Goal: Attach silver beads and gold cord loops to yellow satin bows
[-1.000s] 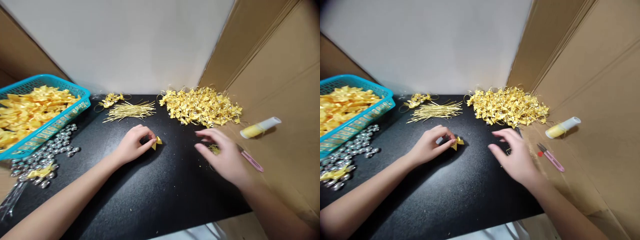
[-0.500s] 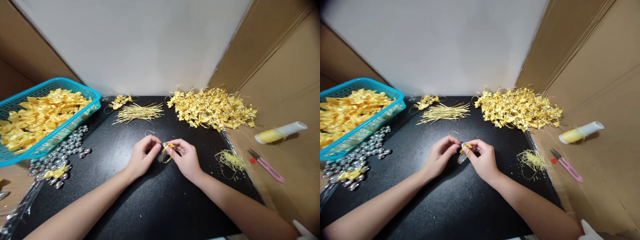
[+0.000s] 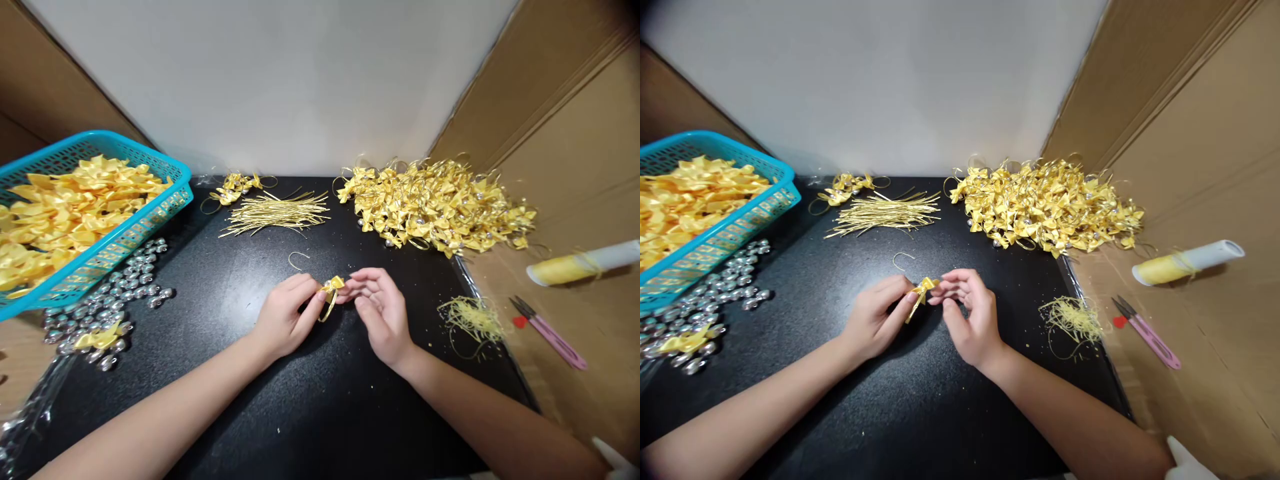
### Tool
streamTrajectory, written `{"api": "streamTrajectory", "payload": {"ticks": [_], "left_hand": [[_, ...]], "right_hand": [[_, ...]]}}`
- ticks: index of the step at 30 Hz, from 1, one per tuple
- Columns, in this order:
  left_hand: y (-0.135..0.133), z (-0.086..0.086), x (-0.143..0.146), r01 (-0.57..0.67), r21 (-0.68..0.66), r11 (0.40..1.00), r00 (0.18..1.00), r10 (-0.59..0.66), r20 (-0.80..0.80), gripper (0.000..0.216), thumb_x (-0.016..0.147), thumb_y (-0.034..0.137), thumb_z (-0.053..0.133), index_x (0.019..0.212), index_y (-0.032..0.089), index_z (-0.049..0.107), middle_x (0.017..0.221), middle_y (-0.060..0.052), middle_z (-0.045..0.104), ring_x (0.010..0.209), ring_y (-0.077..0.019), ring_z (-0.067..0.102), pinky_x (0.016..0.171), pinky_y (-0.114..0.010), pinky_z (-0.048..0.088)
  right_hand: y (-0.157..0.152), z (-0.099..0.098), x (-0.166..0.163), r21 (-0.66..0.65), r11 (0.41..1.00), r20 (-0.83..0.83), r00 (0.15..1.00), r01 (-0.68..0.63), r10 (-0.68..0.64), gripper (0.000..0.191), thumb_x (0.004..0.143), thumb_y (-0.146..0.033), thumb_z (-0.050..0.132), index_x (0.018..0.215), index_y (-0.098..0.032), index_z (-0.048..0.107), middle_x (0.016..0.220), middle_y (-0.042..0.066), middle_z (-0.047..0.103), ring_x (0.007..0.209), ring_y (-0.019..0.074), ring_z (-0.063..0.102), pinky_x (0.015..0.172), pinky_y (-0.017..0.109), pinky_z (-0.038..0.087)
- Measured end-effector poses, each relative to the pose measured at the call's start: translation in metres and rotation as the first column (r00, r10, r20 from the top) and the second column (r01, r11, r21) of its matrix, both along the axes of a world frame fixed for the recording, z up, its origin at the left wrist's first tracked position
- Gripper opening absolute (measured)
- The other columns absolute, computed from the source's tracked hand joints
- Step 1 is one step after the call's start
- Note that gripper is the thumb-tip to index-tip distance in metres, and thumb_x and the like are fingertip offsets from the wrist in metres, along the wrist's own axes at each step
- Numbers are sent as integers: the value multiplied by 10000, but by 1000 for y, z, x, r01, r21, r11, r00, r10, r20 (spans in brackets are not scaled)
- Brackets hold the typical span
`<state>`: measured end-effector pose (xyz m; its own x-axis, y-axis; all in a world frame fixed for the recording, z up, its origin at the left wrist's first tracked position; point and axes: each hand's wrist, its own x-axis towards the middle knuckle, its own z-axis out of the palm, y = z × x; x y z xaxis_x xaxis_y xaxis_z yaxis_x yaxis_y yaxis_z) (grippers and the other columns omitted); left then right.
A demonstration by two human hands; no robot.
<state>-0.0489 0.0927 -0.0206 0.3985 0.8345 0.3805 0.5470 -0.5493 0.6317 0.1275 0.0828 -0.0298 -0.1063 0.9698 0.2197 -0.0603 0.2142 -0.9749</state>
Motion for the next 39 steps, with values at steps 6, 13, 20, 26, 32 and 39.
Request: {"api": "streamTrajectory", "payload": {"ticks": [6,13,20,26,32,39], "left_hand": [[1,1,-1,181,-17,983,982,-182,-60,338,973,239,376,662,175,492,614,-4,487,591,-130,432,597,-273,346],[0,5,0,264,-146,953,962,-251,104,346,976,246,365,657,175,479,619,2,472,603,-123,446,604,-264,368],[-3,5,4,209,-245,947,957,-146,250,392,982,326,359,633,178,462,602,-1,466,608,-133,457,594,-267,377],[-5,5,1,172,-7,985,977,-170,126,331,968,247,375,660,181,479,602,-10,479,608,-138,443,599,-285,370],[-4,2,-2,197,159,967,980,-197,-14,242,926,157,432,696,174,501,622,-18,496,609,-142,421,583,-300,344],[-1,2,-4,283,159,946,956,-266,-123,251,926,176,424,688,179,506,643,-27,527,617,-150,417,590,-308,334]], "right_hand": [[3,6,6,-3,997,286,955,-82,79,253,902,-345,517,700,-194,506,580,-21,549,473,88,500,470,221,412],[7,9,8,-47,983,303,935,-179,185,351,954,-366,439,652,-192,486,533,-33,502,483,83,458,499,218,369],[1,3,7,55,995,249,966,-83,67,300,960,-311,441,688,-199,501,571,-29,522,499,88,487,504,226,405],[4,7,12,432,901,320,928,37,-191,85,838,-143,569,859,-224,551,724,9,599,646,140,564,581,283,484],[5,17,15,528,841,419,897,-115,-140,145,823,-97,536,883,-206,611,772,37,658,704,162,604,670,333,496],[12,18,20,437,862,559,828,-255,-39,92,863,-158,502,798,-194,557,709,10,622,669,146,551,708,344,398]]}}
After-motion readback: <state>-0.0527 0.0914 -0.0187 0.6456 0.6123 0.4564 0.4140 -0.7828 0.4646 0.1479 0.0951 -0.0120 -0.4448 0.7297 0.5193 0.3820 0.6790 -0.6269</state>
